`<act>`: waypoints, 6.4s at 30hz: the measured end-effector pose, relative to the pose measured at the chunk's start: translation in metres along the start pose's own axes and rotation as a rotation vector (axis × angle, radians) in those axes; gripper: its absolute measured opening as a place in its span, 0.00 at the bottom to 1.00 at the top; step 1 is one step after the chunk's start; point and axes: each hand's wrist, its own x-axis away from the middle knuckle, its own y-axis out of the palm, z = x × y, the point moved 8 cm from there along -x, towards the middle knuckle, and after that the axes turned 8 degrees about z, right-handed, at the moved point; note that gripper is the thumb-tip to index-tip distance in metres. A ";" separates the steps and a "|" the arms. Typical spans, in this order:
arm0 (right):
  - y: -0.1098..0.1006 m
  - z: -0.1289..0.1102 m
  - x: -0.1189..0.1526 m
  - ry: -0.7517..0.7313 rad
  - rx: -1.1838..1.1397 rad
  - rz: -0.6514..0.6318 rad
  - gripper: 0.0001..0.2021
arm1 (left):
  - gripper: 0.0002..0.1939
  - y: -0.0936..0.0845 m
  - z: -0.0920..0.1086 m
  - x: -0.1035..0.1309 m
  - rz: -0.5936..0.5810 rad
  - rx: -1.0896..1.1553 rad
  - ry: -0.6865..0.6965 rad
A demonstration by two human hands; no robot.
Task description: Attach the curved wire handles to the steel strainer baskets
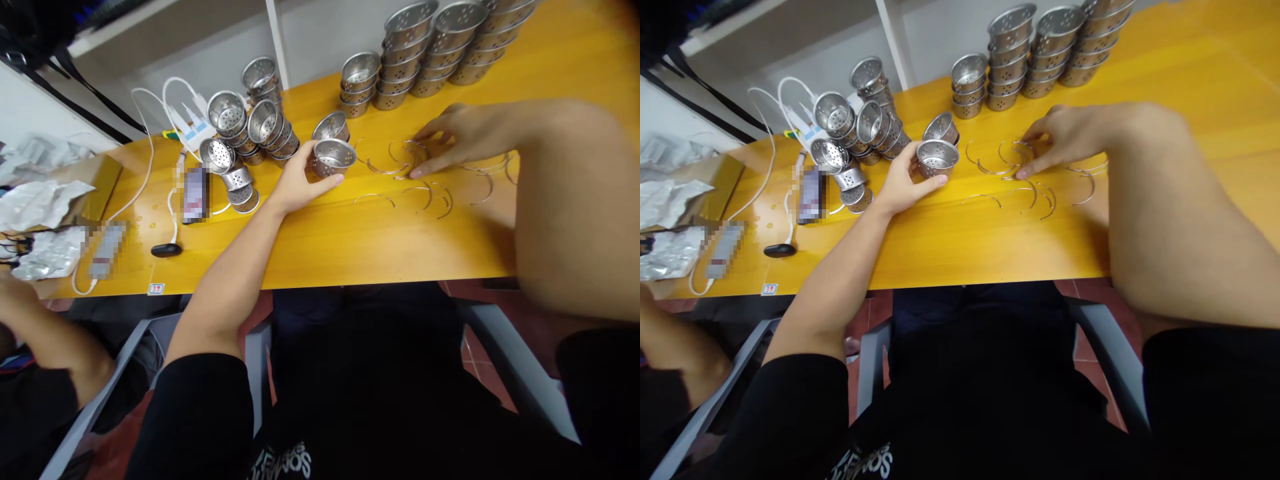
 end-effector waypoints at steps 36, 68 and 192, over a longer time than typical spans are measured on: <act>0.011 -0.087 0.010 -0.066 0.129 -0.003 0.05 | 0.47 0.001 0.003 0.001 -0.015 -0.007 0.013; -0.028 -0.101 0.022 -0.143 -0.659 0.478 0.06 | 0.49 -0.008 0.012 0.001 0.046 -0.062 0.090; -0.019 -0.165 0.039 -0.395 -1.090 0.225 0.27 | 0.41 0.022 0.004 0.003 -0.016 0.167 0.038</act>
